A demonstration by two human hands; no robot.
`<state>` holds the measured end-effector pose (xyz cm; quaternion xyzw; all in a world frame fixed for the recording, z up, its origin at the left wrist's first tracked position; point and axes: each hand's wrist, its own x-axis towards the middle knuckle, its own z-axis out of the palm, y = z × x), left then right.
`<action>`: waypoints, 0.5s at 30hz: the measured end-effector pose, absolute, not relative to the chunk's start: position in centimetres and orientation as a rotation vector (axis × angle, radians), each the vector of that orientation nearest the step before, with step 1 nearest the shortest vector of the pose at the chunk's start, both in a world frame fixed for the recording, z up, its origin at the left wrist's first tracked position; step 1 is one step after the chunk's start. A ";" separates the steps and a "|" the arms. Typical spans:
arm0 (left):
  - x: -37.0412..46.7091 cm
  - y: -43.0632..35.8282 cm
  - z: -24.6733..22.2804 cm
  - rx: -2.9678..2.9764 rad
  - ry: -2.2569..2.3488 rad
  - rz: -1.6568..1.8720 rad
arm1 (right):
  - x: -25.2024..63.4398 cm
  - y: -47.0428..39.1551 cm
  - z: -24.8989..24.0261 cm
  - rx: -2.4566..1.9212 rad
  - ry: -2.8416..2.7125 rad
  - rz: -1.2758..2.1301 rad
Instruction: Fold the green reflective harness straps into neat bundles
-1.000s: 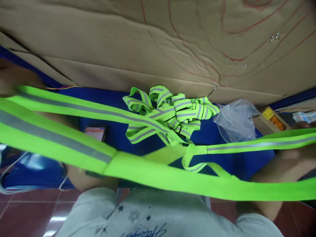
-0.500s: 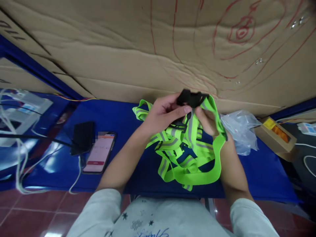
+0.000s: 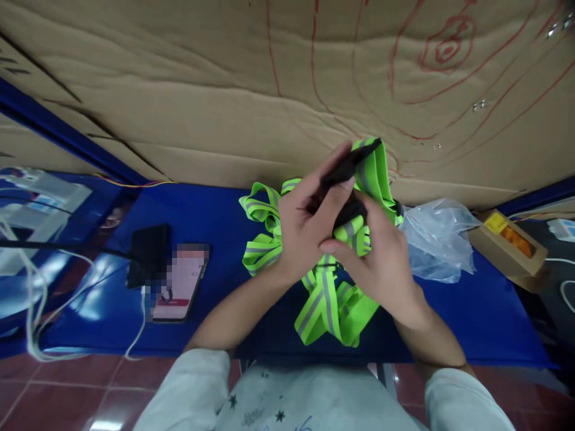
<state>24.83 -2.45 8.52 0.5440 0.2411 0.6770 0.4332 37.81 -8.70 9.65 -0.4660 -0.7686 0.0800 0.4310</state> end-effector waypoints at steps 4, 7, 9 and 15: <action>22.2 -3.4 9.7 1.666 0.405 1.397 | 38.9 -8.2 9.2 -1.156 -1.811 0.201; 20.0 -3.8 10.9 1.954 0.430 1.254 | 40.4 -8.1 9.2 -1.126 -1.762 0.176; 19.0 -4.2 11.7 2.099 0.493 1.207 | 40.8 -8.0 9.4 -1.047 -1.835 0.173; 16.8 -4.5 13.4 2.246 0.642 1.055 | 40.4 -7.3 10.6 -0.717 -2.208 0.301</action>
